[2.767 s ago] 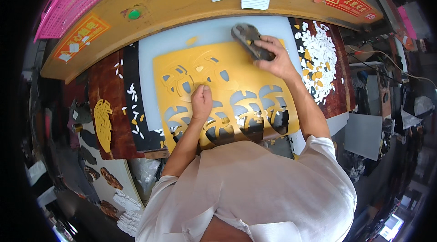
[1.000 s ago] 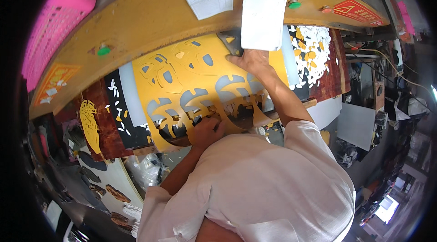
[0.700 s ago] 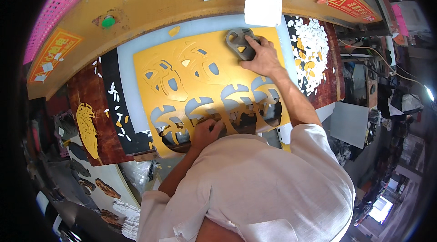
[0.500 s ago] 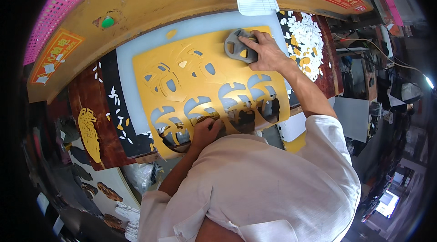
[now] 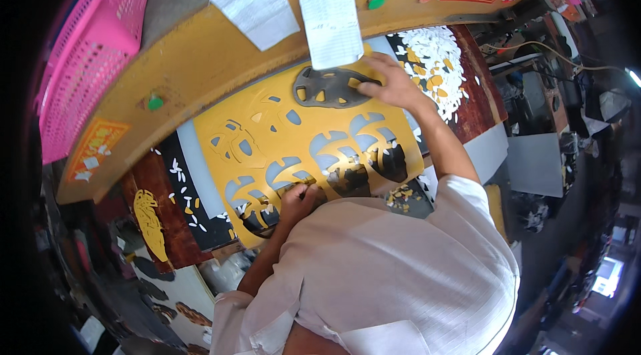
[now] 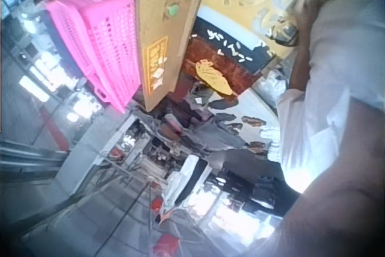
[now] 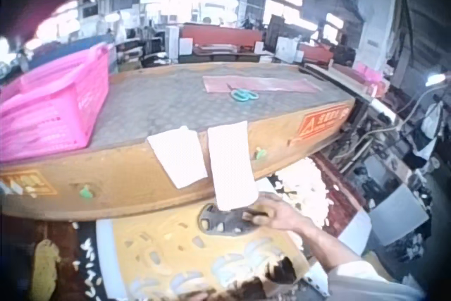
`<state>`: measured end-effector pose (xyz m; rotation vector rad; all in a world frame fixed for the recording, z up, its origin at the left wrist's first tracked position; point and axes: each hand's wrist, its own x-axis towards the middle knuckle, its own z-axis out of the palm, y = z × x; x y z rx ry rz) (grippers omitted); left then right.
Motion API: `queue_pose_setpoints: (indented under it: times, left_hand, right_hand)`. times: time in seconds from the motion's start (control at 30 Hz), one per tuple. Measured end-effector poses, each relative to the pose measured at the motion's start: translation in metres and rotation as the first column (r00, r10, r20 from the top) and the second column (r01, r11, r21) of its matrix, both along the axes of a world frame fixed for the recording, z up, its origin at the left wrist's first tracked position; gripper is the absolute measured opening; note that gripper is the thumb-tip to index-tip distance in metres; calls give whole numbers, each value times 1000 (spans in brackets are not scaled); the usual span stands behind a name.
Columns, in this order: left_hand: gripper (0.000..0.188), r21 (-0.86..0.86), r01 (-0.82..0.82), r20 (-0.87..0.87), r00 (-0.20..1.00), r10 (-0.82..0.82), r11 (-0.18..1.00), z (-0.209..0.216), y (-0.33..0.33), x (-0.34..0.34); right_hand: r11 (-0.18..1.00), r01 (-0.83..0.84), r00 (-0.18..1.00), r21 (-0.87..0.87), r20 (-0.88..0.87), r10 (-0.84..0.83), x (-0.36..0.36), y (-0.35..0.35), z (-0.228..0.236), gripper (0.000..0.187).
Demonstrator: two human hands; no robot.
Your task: The person removes cutout shapes from a yellow sheet on a workbench, then sweeps debris into a black bag. The person handles the yellow sheet and debris by hand, moving the sheet aside and collecting the cutouts into a bag.
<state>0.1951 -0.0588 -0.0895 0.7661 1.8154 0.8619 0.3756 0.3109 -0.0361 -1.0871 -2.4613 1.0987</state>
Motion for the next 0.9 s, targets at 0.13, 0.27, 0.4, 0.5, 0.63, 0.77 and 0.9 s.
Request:
queue_pose_setpoints:
  times: [0.13, 0.27, 0.4, 0.5, 0.63, 0.77, 0.9]
  left_hand:
    - [40, 188, -59, -164, 982, 91, 980, -13, 3, 11]
    - [32, 267, 121, -613, 787, 71, 956, -16, -7, 34]
    - [22, 328, 157, -780, 602, 173, 931, -28, -10, 54]
    - [25, 247, 107, -836, 527, 156, 963, -31, 3, 51]
    - [26, 360, 149, -868, 414, 273, 921, -24, 64, -5]
    - [31, 280, 146, -900, 384, 206, 949, -29, 109, -48]
    - [34, 271, 165, -900, 394, 188, 948, -36, 113, -61]
  right_hand:
    - [951, 308, 951, 15, 29, -308, 101, -19, -23, 48]
    - [878, 401, 894, -264, -99, -438, 134, -57, -50, 46]
    - [812, 538, 618, -225, -550, -562, 94, -86, -44, 65]
    - [866, 499, 738, 17, -533, -415, 61, -100, -29, 65]
    - [826, 533, 750, 180, -552, -364, 39, -98, -36, 54]
    - [845, 121, 953, 522, -299, 49, 19, -81, -75, 21]
    - [791, 164, 942, 590, -331, 52, -7, -77, -102, 26]
